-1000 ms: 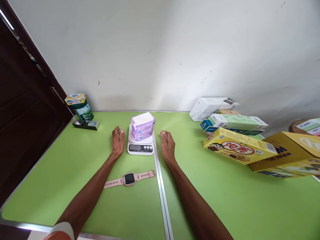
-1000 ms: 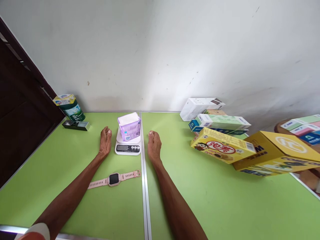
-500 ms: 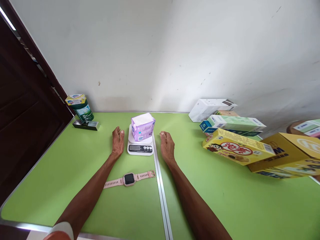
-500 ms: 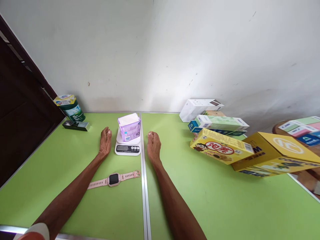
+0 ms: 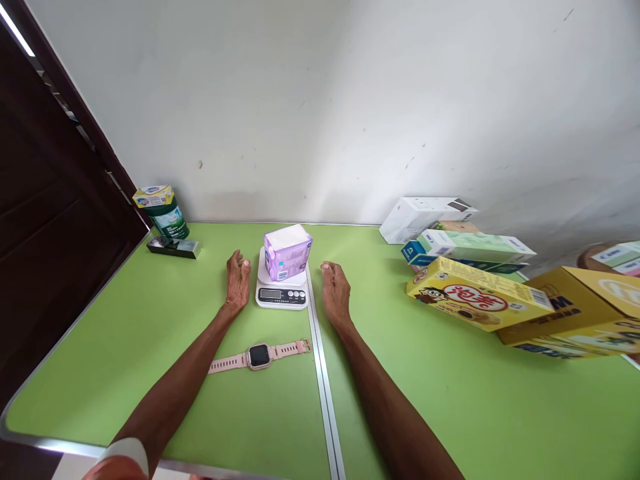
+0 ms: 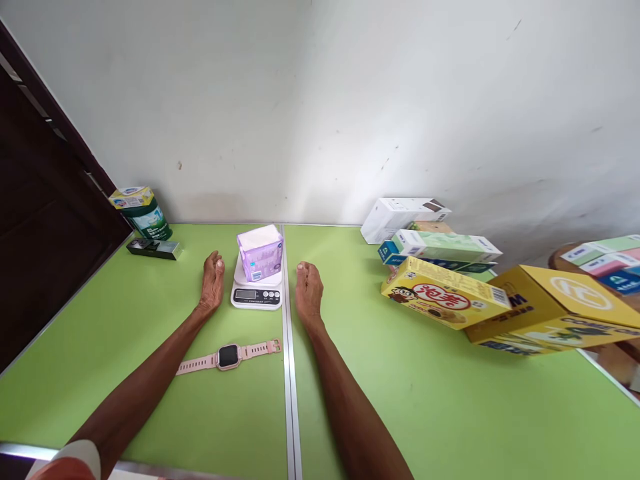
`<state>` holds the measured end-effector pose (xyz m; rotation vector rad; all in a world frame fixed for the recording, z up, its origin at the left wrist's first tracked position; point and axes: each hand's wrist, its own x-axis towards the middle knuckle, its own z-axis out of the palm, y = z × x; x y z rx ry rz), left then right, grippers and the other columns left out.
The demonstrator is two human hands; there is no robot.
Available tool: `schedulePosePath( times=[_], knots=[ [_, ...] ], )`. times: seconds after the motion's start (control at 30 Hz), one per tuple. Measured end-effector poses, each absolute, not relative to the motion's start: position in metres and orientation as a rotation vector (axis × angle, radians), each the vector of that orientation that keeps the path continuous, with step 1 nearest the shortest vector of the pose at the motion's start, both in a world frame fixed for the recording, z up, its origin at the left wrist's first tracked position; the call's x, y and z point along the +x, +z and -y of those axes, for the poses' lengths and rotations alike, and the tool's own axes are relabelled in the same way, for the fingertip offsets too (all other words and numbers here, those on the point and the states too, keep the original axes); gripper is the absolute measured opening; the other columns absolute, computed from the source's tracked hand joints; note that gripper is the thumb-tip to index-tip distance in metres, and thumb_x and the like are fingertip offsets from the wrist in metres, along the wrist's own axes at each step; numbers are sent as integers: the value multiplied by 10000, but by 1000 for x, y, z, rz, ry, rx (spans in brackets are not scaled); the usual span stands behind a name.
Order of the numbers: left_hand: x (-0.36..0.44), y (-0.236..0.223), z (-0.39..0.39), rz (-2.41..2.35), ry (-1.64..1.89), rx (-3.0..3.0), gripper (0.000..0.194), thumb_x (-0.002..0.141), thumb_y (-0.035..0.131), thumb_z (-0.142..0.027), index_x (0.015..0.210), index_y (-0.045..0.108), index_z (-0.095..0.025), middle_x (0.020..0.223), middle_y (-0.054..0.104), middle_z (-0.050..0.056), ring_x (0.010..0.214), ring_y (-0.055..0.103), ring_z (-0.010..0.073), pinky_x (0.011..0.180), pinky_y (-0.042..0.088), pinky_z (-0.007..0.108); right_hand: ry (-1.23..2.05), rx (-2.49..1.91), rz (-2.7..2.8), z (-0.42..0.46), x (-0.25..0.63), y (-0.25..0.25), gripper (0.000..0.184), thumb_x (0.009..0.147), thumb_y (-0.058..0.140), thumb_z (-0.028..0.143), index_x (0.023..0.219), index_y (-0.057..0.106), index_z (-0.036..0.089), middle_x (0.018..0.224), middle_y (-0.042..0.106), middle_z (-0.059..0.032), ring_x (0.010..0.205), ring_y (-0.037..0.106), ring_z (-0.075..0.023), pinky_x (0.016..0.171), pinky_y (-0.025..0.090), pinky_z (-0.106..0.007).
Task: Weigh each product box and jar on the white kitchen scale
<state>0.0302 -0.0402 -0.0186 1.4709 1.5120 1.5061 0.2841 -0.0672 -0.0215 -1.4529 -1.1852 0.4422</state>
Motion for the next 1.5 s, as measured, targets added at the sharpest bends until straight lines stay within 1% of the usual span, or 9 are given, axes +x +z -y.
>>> schedulePosePath(
  times=[0.13,0.27,0.43,0.57,0.7,0.97,1.1,1.3,1.5],
  knots=[
    [31,-13,43,-1480,1471,1593,940,958,436,-884,1587,437,-186,1529,547,228,1388,606,359,1205,483,570,426,-1394,1180,67,282,-20,533,1049,412,644,1141,699,205,1198,774,-158,1121,689,-300,1045,533,-503],
    [38,7,43,-1420,1414,1820,1007,898,624,-819,1624,375,-166,1568,513,247,1457,553,391,1244,432,609,429,-1323,1199,61,273,-12,580,1058,439,650,1297,705,194,1358,743,-192,1282,674,-321,1157,498,-545],
    [50,40,34,-1445,1262,2014,982,772,825,-716,1520,499,-170,1495,593,228,1417,583,415,1203,479,645,491,-1221,1245,47,255,9,641,1060,443,703,1418,679,227,1460,699,-178,1389,620,-331,1206,478,-561],
    [54,58,26,-1427,1079,2009,832,802,788,-730,1373,596,-156,1286,727,199,1141,729,371,948,644,573,502,-1176,1342,43,243,20,659,1079,361,744,1323,711,241,1292,752,-147,1234,676,-302,1116,529,-482],
    [59,73,28,-1444,1051,2035,820,802,742,-788,1299,628,-145,1186,765,181,959,752,332,784,666,501,452,-1172,1364,51,241,30,614,1100,327,715,1220,699,241,1139,749,-123,1087,681,-285,1023,543,-449],
    [133,96,52,-1192,1050,2114,755,846,801,-656,1372,608,-150,1245,763,180,984,750,317,702,655,435,294,-1252,1226,109,306,64,446,1115,405,576,1154,675,224,1075,732,-91,945,659,-244,898,554,-392],
    [204,78,76,-910,985,2056,672,871,820,-569,1358,604,-161,1280,739,179,1040,744,302,770,658,428,203,-1394,1094,162,362,61,415,1097,432,539,1160,690,219,1103,748,-107,947,671,-259,835,549,-383],
    [322,40,118,-568,947,1995,624,841,865,-577,1276,614,-207,1196,725,112,1063,723,275,919,626,431,37,-1651,911,241,453,43,483,1050,466,654,1060,679,221,1042,753,-101,931,651,-274,815,521,-384],
    [407,9,144,-417,872,1993,740,839,877,-558,1391,569,-174,1338,684,192,1283,669,366,1108,556,534,-25,-1804,814,284,515,26,578,1028,411,745,1017,657,222,1019,757,-106,920,643,-283,849,512,-407]
  ],
)
